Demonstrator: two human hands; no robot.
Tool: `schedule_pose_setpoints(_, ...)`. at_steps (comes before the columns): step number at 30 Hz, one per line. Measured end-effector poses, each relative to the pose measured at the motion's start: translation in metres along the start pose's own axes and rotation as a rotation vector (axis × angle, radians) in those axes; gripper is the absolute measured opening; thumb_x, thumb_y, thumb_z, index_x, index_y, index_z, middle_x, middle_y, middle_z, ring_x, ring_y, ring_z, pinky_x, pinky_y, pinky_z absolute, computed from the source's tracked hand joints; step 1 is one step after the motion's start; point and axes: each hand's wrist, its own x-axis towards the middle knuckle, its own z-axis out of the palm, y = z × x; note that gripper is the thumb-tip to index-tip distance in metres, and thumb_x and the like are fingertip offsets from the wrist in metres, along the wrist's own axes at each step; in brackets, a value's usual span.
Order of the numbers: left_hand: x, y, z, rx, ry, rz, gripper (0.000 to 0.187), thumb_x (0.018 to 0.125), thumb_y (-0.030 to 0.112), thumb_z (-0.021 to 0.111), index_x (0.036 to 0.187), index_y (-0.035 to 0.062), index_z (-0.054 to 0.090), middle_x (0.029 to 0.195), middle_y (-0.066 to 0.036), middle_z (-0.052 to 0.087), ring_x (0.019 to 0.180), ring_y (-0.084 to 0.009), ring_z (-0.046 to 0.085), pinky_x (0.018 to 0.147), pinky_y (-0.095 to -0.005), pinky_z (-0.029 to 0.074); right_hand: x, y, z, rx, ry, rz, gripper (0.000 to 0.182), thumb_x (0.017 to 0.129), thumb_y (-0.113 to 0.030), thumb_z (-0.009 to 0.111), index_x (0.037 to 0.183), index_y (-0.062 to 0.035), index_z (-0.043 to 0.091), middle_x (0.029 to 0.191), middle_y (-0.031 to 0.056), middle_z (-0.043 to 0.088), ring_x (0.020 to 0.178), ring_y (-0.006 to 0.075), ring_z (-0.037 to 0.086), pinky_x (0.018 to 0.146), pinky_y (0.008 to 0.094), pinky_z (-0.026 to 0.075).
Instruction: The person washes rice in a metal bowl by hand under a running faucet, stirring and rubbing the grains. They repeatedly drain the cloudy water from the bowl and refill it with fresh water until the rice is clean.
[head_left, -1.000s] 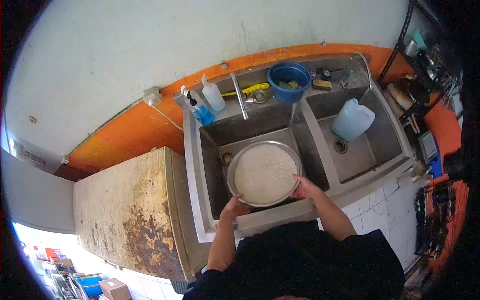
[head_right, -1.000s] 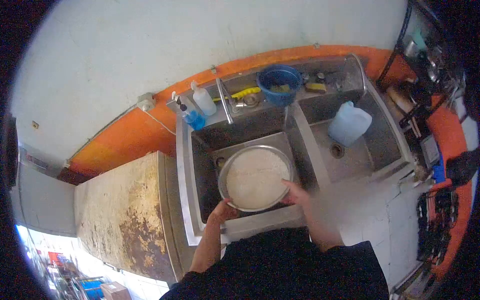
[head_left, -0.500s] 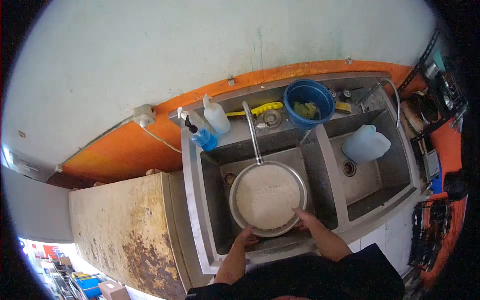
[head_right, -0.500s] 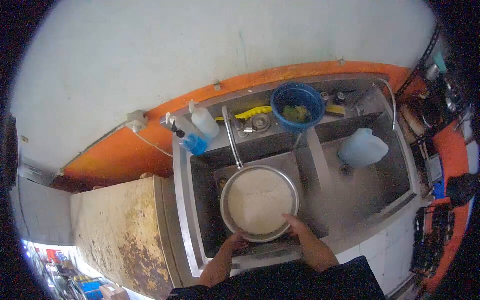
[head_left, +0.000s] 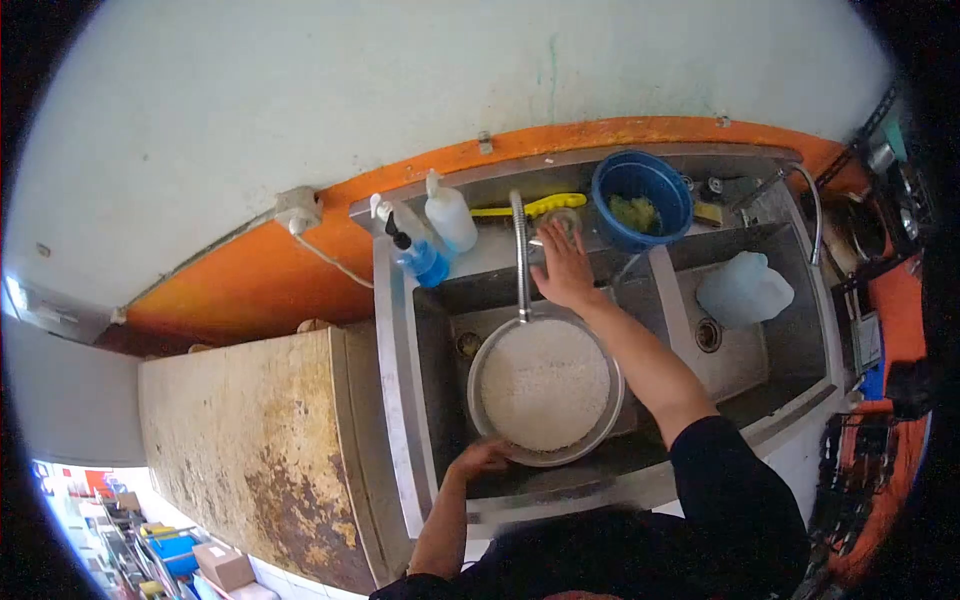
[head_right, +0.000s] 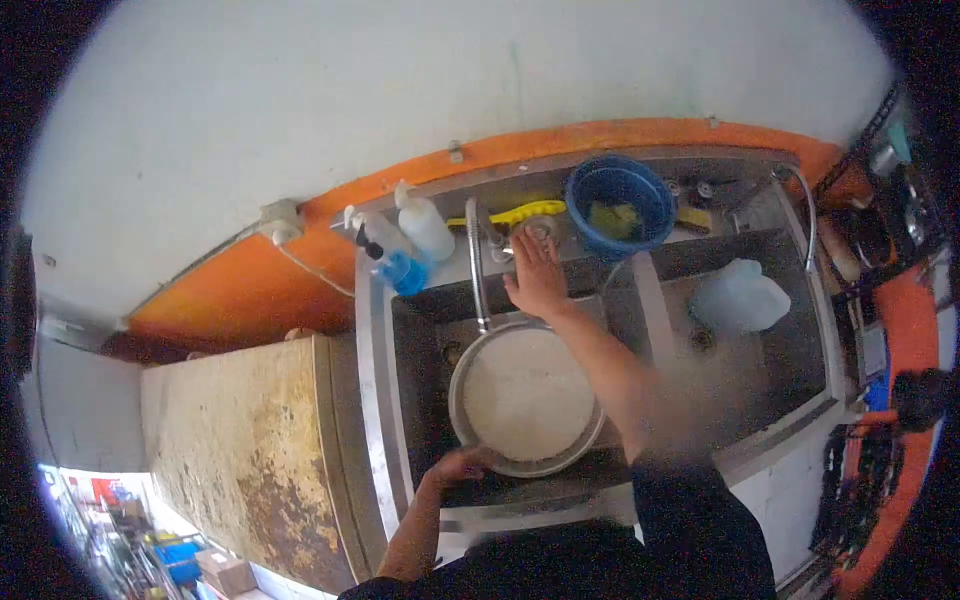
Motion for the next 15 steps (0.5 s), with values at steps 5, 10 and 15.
schedule_pose_setpoints(5,-0.017,0.01,0.009,-0.285,-0.131,0.226,0.053,0.088,0.04,0.048,0.127,0.005,0.04,0.11,-0.011,0.058,0.085,-0.02,0.057,0.08,-0.0337,0.047,-0.03,-0.001,-0.004,-0.239,-0.163,-0.276,0.073,0.073,-0.028,0.061,0.132,0.002,0.028,0.14,0.0154,0.025,0.134,0.027,0.015,0.109,0.0459,0.009)
schedule_pose_setpoints(10,-0.03,0.017,0.024,-0.337,-0.109,0.268,0.054,0.089,0.04,0.047,0.129,0.0045,0.036,0.114,-0.013,0.055,0.085,-0.0213,0.056,0.082,-0.0356,0.045,-0.036,-0.014,-0.008,-0.502,-0.362,-0.307,0.09,0.066,-0.039,0.065,0.136,0.0006,0.023,0.145,0.0143,0.015,0.135,0.0263,0.009,0.109,0.0444,0.004)
schedule_pose_setpoints(15,-0.009,0.006,0.032,-0.389,-0.074,0.34,0.056,0.089,0.041,0.047,0.13,0.0042,0.036,0.117,-0.014,0.053,0.083,-0.0212,0.058,0.08,-0.0355,0.046,-0.034,-0.021,-0.021,-0.54,-0.487,-0.261,0.097,0.064,-0.054,0.062,0.139,-0.0087,0.02,0.147,0.0136,0.009,0.136,0.026,0.003,0.109,0.0444,-0.002)
